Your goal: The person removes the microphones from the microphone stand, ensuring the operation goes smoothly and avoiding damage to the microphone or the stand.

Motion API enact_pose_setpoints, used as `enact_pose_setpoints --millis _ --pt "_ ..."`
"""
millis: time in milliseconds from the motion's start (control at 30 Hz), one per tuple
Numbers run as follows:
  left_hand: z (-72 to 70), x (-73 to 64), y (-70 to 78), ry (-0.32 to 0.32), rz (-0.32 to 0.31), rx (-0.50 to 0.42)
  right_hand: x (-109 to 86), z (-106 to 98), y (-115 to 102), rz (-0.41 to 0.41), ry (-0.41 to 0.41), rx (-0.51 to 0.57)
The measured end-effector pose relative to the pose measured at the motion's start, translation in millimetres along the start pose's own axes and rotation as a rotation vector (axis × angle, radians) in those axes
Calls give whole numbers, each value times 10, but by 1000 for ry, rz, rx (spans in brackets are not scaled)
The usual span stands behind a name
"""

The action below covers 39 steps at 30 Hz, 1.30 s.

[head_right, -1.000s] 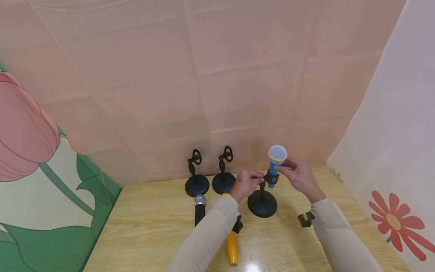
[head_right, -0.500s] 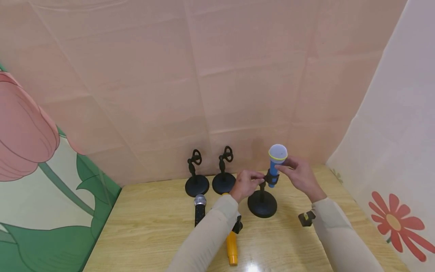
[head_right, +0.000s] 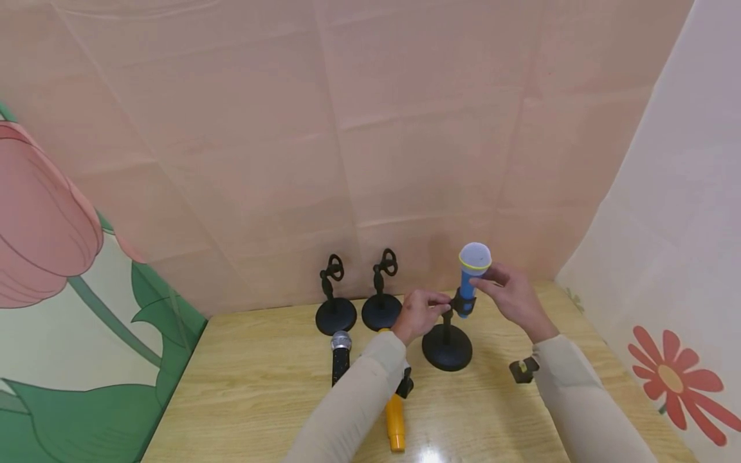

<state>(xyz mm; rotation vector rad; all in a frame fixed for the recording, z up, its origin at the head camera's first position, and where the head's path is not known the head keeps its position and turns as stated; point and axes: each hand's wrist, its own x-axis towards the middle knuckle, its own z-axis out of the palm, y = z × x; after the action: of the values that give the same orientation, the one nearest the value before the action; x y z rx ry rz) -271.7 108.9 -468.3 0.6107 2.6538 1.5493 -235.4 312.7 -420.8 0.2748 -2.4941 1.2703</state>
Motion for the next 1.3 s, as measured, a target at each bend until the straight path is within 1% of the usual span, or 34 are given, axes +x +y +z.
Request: enact_pose_setpoints --millis 167,400,600,867,1133,1300 --pt "1 3 4 2 9 25 6 -23 -30 9 -4 6" --pt "7 6 5 12 -14 18 22 -49 -58 4 5 1" --pt "7 9 -11 15 6 49 39 -57 -82 -11 15 -4" --pt "19 14 -13 9 -31 12 67 -108 -127 -10 23 -20" --pt "20 17 -31 13 -4 26 78 -161 -179 -8 33 -38" --pt "33 16 -44 12 -9 -5 87 -185 -191 -8 23 -28"
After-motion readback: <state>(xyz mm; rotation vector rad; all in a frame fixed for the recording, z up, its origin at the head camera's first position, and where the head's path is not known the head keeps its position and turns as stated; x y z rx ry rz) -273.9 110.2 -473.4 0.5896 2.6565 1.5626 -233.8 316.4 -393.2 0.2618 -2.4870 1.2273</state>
